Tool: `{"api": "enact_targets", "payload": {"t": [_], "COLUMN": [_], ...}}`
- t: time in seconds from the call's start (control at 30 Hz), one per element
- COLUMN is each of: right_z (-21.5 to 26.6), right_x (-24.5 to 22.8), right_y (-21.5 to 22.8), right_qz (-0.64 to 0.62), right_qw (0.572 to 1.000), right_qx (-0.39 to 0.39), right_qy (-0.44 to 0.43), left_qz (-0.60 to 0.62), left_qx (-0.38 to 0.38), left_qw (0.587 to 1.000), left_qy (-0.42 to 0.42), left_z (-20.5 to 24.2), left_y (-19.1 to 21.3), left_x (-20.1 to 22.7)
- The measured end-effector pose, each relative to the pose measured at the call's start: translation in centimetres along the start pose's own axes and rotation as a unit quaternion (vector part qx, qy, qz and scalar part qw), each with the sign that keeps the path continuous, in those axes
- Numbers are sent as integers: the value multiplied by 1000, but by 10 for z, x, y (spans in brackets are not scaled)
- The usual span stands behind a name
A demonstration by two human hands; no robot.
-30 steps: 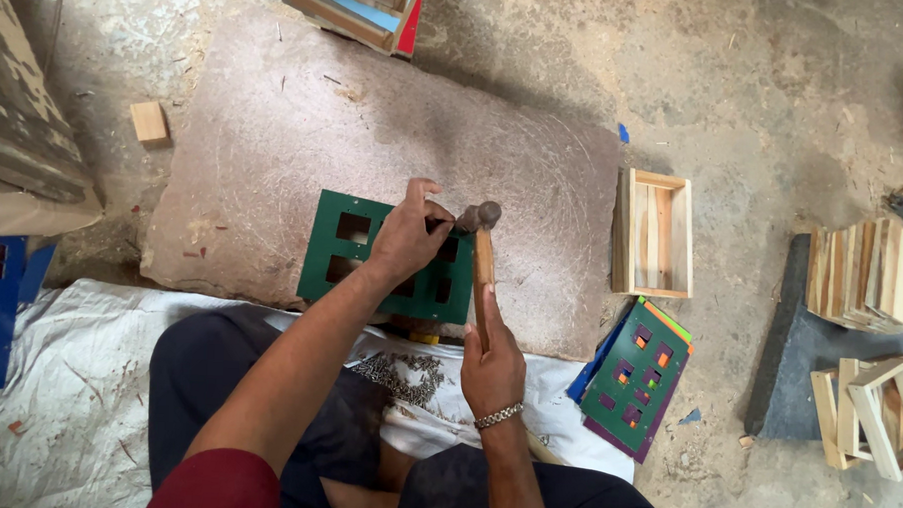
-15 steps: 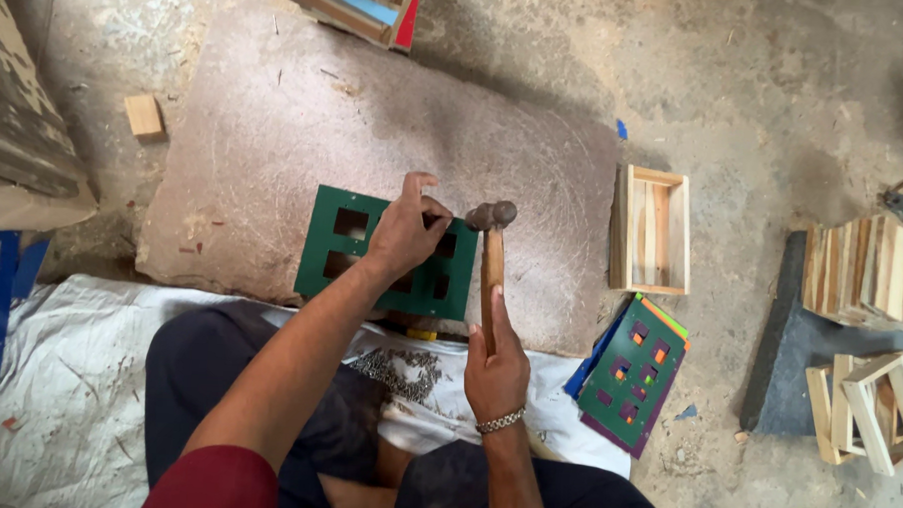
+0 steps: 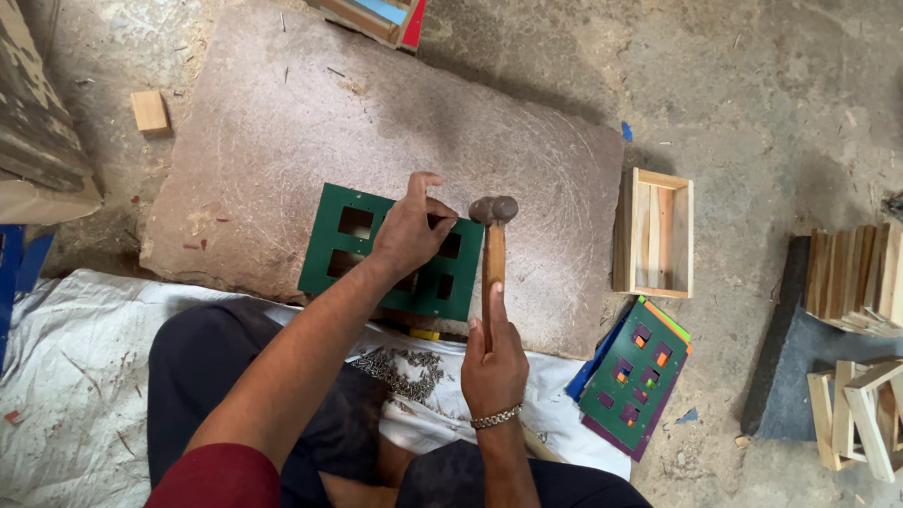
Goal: The person sits on the floor and uses a hammer to drive nails into orange and green plastic templates placed on a cushion. They then pick up small wooden boxes, tap them with the hammer, and place them aside. The process repeats with different templates and boxes.
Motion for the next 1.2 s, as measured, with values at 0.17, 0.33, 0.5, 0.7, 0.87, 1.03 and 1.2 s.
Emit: {"api": "enact_targets", "payload": {"t": [0.17,0.33,0.5,0.7,0.87,1.03,1.2], "right_z": [-3,2,5,1,7,-1,-2], "right_x": [5,-11,0,10,12,5,-13], "right_y": [-5,9,-2,-6,-6,-7,31], "right_qz": [26,-16,11,20,12,27,-93], "right_qw": [999,998,1000,1000,1000,1000,993], "right_qx": [-25,25,9,-11,9,-3,63], "right_qy": [-35,55,25,-5,-1,7,27], "left_qz": [8,8,20,28,35,33,55], "left_qx": [9,6,13,8,2,25,42], "left_qw": [1000,1000,1000,999,999,998,996], "left_qy": [-20,-6,-12,-18,-6,-37,-58], "left_z": [-3,0,2,-2,0,-2,2], "left_y": [2,0,-1,-1,-5,3,0], "left_x": [4,1,-1,-1,-7,3,-3]}}
Point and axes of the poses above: each hand's wrist, its own z-axis away from the middle knuckle, its own y-axis out of the back of the hand, x = y × z, the point moved 10 cm from there along -z, towards the middle knuckle, and after that the axes turned 12 degrees about -z, right-handed, at the moved point
